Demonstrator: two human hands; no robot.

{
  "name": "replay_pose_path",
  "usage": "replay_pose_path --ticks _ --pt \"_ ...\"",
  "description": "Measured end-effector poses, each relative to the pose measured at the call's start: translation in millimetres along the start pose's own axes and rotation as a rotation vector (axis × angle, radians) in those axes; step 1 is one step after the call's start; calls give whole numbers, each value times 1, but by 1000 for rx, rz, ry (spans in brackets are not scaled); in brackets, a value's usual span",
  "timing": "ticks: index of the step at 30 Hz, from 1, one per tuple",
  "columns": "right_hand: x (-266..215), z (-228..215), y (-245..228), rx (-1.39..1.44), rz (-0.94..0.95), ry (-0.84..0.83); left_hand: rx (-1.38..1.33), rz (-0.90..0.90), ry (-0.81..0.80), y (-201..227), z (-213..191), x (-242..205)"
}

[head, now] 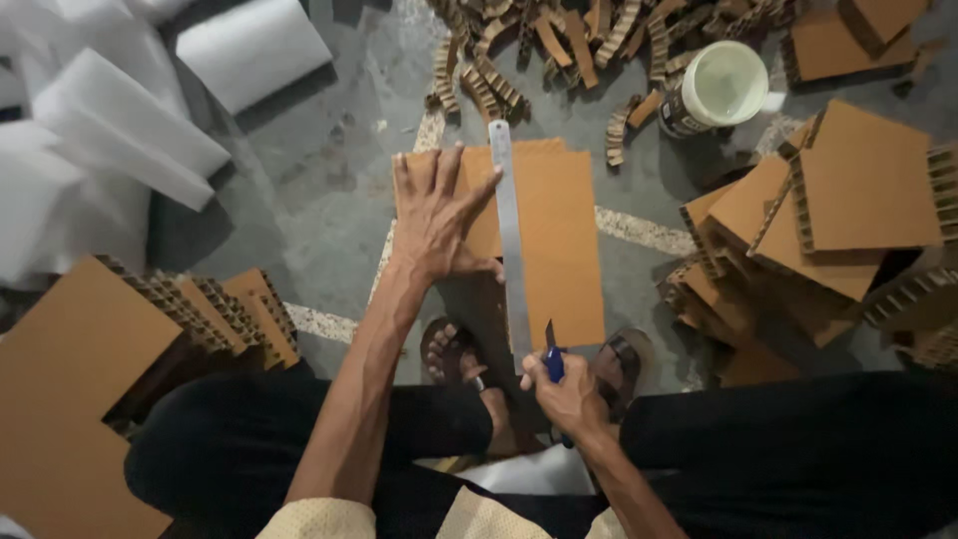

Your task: The person sits on the floor and uses a utility knife and a metal ruler to cut rectangular pieces of corrugated cardboard. They repeatedly measure, score, and separate the cardboard into smaller sections, then fold and separate the fluted layers by hand.

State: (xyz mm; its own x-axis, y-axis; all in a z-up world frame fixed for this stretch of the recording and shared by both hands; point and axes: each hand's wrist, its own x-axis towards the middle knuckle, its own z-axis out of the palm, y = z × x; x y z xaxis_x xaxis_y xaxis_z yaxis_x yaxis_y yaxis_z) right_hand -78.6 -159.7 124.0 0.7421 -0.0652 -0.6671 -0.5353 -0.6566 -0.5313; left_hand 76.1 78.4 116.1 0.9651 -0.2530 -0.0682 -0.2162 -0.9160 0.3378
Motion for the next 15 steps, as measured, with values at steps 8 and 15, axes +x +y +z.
replay_pose_path --ticks 8,15 --pt "1 0 -3 5 14 -10 2 3 17 1 -3 -1" --pt "2 1 -2 61 33 -34 -25 6 45 1 -3 -2"
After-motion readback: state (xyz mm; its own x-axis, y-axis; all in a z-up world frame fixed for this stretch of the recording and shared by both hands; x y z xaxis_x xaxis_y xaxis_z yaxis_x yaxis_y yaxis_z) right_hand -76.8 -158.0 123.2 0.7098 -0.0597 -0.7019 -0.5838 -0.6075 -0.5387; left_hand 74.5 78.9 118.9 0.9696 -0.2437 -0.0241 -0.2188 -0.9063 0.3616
